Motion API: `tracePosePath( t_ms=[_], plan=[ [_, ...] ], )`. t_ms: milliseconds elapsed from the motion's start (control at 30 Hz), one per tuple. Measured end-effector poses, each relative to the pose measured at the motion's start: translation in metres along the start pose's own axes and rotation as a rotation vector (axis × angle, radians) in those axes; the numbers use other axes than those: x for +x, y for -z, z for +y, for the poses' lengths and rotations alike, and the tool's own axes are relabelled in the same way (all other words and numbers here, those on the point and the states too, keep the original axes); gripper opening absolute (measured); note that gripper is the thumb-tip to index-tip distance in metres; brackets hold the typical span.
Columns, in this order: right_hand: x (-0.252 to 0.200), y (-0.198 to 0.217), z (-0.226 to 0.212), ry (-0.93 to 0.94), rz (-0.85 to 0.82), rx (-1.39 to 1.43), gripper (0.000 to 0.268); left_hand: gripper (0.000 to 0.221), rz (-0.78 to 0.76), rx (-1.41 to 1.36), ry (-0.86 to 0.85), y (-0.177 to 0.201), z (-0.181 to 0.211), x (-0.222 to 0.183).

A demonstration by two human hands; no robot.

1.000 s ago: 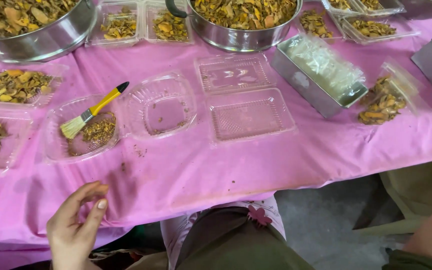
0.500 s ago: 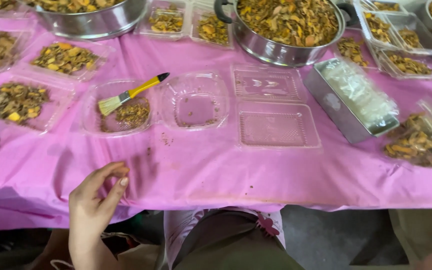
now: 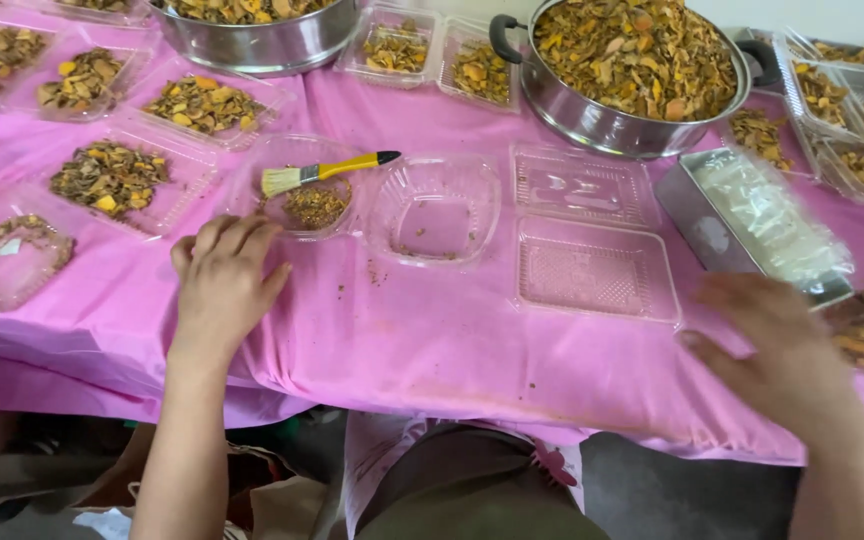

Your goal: Sorting dried herbs or tea leaves into plastic containers and using a brush to clean the workspace.

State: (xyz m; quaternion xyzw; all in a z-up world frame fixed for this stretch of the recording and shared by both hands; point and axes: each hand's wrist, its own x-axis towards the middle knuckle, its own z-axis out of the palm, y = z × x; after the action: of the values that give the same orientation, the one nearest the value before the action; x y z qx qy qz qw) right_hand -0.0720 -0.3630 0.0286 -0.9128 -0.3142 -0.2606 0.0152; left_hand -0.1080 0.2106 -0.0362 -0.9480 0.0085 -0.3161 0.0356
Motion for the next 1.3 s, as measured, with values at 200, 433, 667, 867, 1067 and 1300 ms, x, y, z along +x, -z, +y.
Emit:
tracePosePath(
  t_ms=[200, 433, 667, 867, 1067, 1300],
  plan=[
    [0.013, -0.059, -0.029, -0.014, -0.479, 0.054, 0.055, 0.045, 0.133, 0.154, -0.08, -0.013, -0.016, 0.01],
    [-0.007, -0.072, -0.02, -0.04, -0.307, 0.085, 0.04, 0.013, 0.227, 0.236, -0.218, 0.02, -0.012, -0.006],
    [-0.034, -0.088, -0.006, -0.072, -0.268, -0.008, 0.042, 0.011, 0.168, 0.137, -0.21, 0.05, 0.012, -0.036],
    [-0.034, -0.085, -0.025, 0.023, -0.156, 0.054, 0.021, 0.012, 0.18, 0.181, -0.094, 0.054, 0.029, -0.047],
    [-0.021, -0.051, -0.054, 0.178, 0.132, -0.103, 0.023, 0.014, 0.178, 0.282, -0.051, 0.055, 0.036, -0.049],
    [-0.041, -0.05, -0.049, 0.129, 0.026, 0.027, 0.027, 0.051, 0.141, 0.241, -0.061, 0.062, 0.055, -0.042]
  ],
)
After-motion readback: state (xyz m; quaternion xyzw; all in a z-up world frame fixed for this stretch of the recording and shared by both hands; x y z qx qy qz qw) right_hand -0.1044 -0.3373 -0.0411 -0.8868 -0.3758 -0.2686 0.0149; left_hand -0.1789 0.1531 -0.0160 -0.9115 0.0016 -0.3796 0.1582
